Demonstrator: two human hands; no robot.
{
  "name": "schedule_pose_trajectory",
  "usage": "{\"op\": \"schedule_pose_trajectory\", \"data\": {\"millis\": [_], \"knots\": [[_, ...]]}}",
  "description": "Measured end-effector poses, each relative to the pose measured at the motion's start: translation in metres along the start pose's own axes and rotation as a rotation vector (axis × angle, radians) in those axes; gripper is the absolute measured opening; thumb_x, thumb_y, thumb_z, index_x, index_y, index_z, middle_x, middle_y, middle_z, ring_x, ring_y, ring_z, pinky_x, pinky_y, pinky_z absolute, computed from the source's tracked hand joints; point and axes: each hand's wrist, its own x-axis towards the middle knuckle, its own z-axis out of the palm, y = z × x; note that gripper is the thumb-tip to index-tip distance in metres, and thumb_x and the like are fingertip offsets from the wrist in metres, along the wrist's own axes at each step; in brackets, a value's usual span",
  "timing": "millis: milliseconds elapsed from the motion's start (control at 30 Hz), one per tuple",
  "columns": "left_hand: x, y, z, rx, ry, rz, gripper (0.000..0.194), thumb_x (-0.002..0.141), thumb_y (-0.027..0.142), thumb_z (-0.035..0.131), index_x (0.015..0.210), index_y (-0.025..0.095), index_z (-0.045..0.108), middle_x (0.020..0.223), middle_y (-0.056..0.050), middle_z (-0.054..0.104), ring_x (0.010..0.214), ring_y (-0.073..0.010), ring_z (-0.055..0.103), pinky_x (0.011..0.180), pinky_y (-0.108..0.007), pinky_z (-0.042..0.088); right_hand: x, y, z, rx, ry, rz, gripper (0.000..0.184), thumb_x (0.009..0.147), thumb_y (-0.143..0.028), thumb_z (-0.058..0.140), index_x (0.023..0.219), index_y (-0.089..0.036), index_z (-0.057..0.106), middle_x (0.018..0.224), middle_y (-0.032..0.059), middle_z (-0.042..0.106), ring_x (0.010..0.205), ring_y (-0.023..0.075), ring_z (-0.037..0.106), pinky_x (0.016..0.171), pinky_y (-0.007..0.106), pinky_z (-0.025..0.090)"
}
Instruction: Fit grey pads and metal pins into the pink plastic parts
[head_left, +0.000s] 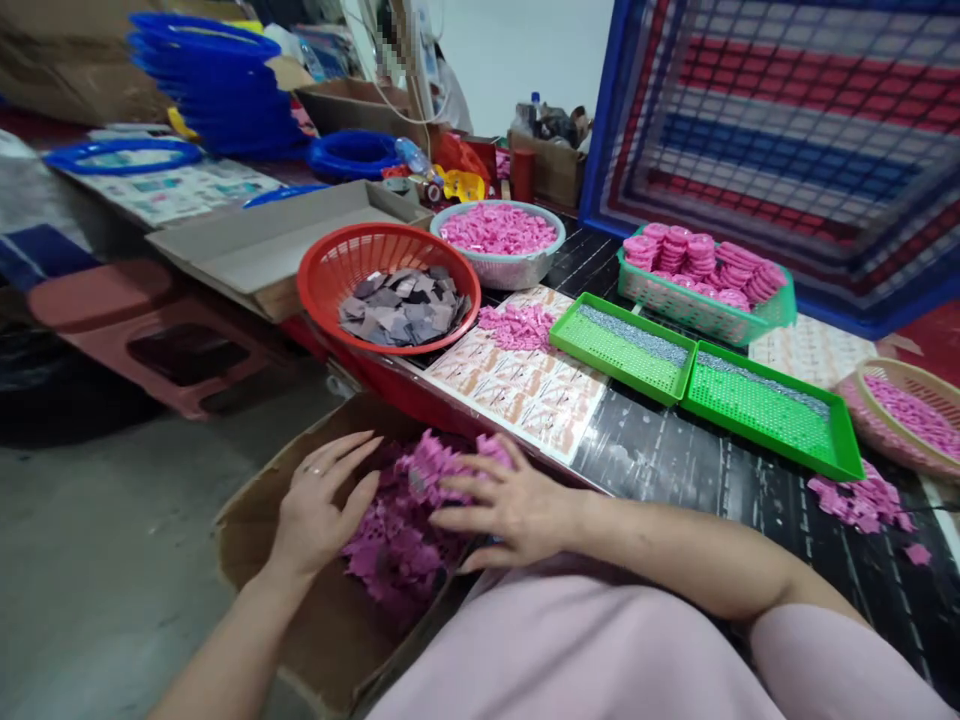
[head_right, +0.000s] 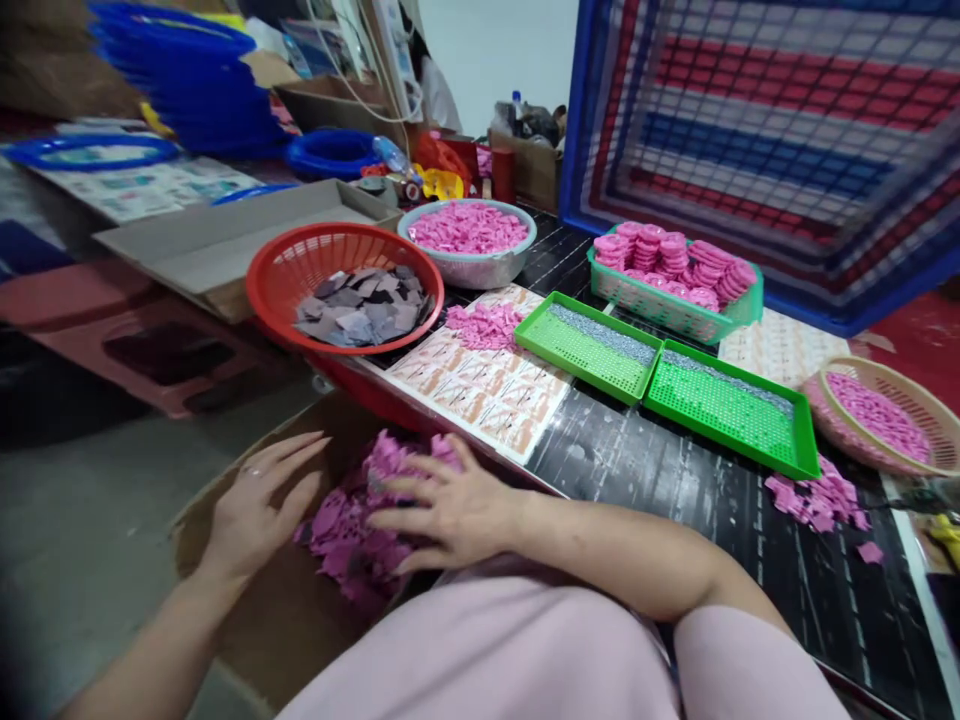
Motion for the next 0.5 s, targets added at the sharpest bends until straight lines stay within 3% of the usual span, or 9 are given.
{"op": "schedule_pose_trajectory", "data": {"millis": [100,167,267,400,500], "knots": [[-0.002,-0.001,0.002,0.002,0.062,-0.016,0.031,0.093,0.033,0.049,0.118,0.023,0.063,0.124,-0.007,0.063,0.111,-0.0266,0.062,0.102,-0.046,0.047,0.024,0.009,-0.014,-0.013,0.129,-0.228,0.044,0.098,-0.051,0.035,0.128,-0.029,0.058,0.137,-0.0002,0.059,0.138,0.0150,0.038,0.124,0.050,0.002],[0.006,0.003,0.011,-0.003,0.080,0.012,0.027,0.092,0.031,0.051,0.114,0.022,0.064,0.119,-0.007,0.065,0.108,-0.0250,0.063,0.100,-0.044,0.048,0.024,0.032,-0.038,-0.012,0.181,-0.148,0.037,0.096,-0.047,0.044,0.119,-0.027,0.064,0.128,-0.0002,0.065,0.130,0.0150,0.048,0.122,0.042,0.019],[0.029,0.012,0.030,-0.041,0.111,0.079,0.024,0.091,0.027,0.053,0.110,0.021,0.067,0.114,-0.008,0.068,0.103,-0.0232,0.065,0.097,-0.042,0.051,0.007,0.091,-0.095,0.017,0.254,0.239,0.023,0.086,-0.040,0.060,0.100,-0.026,0.071,0.114,-0.0004,0.071,0.117,0.0166,0.058,0.111,0.036,0.040],[0.069,0.027,0.050,-0.108,0.128,0.157,0.021,0.090,0.024,0.055,0.106,0.023,0.069,0.111,-0.007,0.069,0.100,-0.0221,0.066,0.096,-0.042,0.052,-0.028,0.180,-0.179,-0.066,0.442,0.650,0.026,0.088,-0.035,0.058,0.102,-0.017,0.070,0.110,0.0088,0.071,0.110,0.0222,0.060,0.106,0.044,0.043],[0.098,0.038,0.064,-0.133,0.132,0.237,0.023,0.090,0.019,0.054,0.108,0.022,0.068,0.114,-0.008,0.069,0.104,-0.0221,0.065,0.098,-0.042,0.051,-0.051,0.237,-0.219,-0.045,0.525,0.979,0.029,0.093,-0.035,0.053,0.108,-0.013,0.065,0.105,0.0089,0.069,0.097,0.0192,0.064,0.094,0.042,0.051]]}}
